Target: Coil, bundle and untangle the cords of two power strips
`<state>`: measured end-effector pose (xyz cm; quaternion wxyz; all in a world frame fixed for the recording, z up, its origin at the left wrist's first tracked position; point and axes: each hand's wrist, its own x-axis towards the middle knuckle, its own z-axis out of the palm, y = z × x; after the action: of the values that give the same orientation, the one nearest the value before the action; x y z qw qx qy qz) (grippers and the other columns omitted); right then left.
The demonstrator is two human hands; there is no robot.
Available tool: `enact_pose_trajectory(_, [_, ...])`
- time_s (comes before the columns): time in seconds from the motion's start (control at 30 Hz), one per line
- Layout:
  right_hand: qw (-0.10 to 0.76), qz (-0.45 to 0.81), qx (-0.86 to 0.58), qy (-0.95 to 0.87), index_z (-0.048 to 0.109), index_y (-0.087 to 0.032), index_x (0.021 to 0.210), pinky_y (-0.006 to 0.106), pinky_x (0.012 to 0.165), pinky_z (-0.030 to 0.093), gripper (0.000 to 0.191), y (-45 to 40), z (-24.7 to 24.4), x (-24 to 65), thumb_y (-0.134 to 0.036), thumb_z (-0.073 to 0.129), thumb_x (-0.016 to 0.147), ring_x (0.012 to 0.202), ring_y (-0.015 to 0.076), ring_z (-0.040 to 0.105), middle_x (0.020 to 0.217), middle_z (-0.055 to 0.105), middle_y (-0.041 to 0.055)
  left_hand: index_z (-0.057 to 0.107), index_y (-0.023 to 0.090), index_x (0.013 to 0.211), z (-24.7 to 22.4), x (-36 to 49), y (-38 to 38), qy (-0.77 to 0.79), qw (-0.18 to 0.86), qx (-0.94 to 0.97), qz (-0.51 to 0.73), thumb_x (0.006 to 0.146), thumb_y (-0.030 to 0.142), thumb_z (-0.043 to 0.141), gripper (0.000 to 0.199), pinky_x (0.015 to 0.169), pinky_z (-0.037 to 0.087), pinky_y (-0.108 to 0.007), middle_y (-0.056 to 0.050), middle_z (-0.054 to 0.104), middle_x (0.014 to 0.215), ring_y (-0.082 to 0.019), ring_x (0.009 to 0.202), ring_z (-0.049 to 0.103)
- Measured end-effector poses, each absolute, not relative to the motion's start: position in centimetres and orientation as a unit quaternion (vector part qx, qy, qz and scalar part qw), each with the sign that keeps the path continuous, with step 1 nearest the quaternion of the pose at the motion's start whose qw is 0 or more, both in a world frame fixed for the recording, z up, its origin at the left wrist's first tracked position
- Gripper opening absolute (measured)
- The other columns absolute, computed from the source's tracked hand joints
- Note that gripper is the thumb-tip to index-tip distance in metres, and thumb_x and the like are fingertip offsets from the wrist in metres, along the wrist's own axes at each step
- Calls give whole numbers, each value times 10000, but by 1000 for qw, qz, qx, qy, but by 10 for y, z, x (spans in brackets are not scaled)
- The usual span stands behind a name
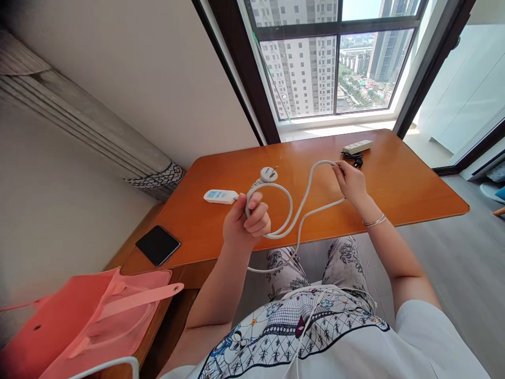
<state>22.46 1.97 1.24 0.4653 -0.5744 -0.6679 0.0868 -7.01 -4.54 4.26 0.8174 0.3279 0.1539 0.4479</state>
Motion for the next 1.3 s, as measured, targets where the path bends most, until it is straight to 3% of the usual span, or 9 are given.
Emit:
enact_pose_trajectory(0.23, [251, 106, -653, -707, 758, -221, 996, 289, 612, 365, 284, 37, -13, 263, -422, 734, 797, 723, 201, 604, 803, 708, 46, 379, 220, 719, 86, -137, -34, 63, 640, 305, 703, 1039, 505, 432, 432, 285, 110, -184, 110, 274, 458, -45, 305, 79])
enact_pose_trajectory(0.33, [266, 61, -665, -695, 759, -240, 956, 293, 592, 352, 280, 31, -3, 269, -461, 750, 785, 720, 212, 608, 788, 710, 45, 334, 216, 697, 92, -156, -29, -38, 636, 289, 715, 1027, 544, 427, 475, 270, 118, -173, 110, 299, 446, -34, 293, 131])
enact_pose_trajectory(0.5, [380, -176, -669, -614, 728, -213, 970, 347, 661, 393, 340, 29, 52, 287, -489, 530, 958, 816, 257, 628, 847, 680, 96, 271, 224, 691, 93, -159, -27, -109, 615, 267, 734, 1035, 590, 352, 509, 275, 139, -178, 108, 288, 439, -46, 293, 151])
enact_pose_trajectory(0.67, [292, -246, -684, -621, 732, -181, 1019, 330, 621, 348, 307, 43, 87, 296, -392, 524, 940, 778, 241, 610, 915, 711, 109, 201, 220, 680, 95, -153, -30, -92, 563, 284, 771, 1037, 628, 278, 548, 292, 133, -181, 101, 232, 437, -49, 295, 129])
enact_pose_trajectory(0.83, [167, -208, -637, -723, 678, -196, 743, 293, 572, 265, 308, 29, 75, 300, -407, 525, 907, 622, 170, 518, 721, 676, 66, 176, 215, 689, 90, -164, -29, -69, 556, 292, 775, 1048, 613, 212, 538, 338, 128, -204, 88, 192, 473, -57, 332, 70])
enact_pose_trajectory(0.97, [184, -290, -661, -667, 630, -213, 660, 325, 590, 259, 360, 15, 98, 321, -406, 477, 923, 607, 182, 468, 599, 589, 79, 167, 212, 697, 87, -162, -22, -10, 562, 268, 782, 1084, 485, 84, 481, 360, 127, -197, 80, 195, 490, -53, 354, 55])
enact_pose_trajectory(1.07, [242, -365, -684, -584, 703, -188, 780, 351, 611, 258, 327, 17, 121, 333, -400, 495, 915, 641, 199, 497, 709, 653, 130, 182, 214, 703, 86, -158, -18, -11, 572, 276, 773, 1087, 453, 46, 472, 374, 120, -213, 77, 213, 501, -52, 361, 69])
enact_pose_trajectory(1.17, [255, -338, -682, -596, 745, -167, 937, 336, 601, 271, 310, 19, 118, 337, -418, 568, 896, 698, 204, 550, 864, 718, 155, 198, 214, 704, 82, -162, -15, -43, 585, 280, 760, 1090, 467, 87, 474, 390, 118, -230, 75, 238, 510, -55, 361, 102])
enact_pose_trajectory(1.3, [172, -167, -739, -630, 696, -197, 782, 309, 548, 237, 172, 13, 75, 340, -362, 691, 830, 623, 158, 507, 894, 738, 105, 219, 214, 696, 65, -182, -4, -51, 587, 222, 777, 1089, 472, 94, 487, 381, 155, -204, 76, 274, 505, -49, 352, 166])
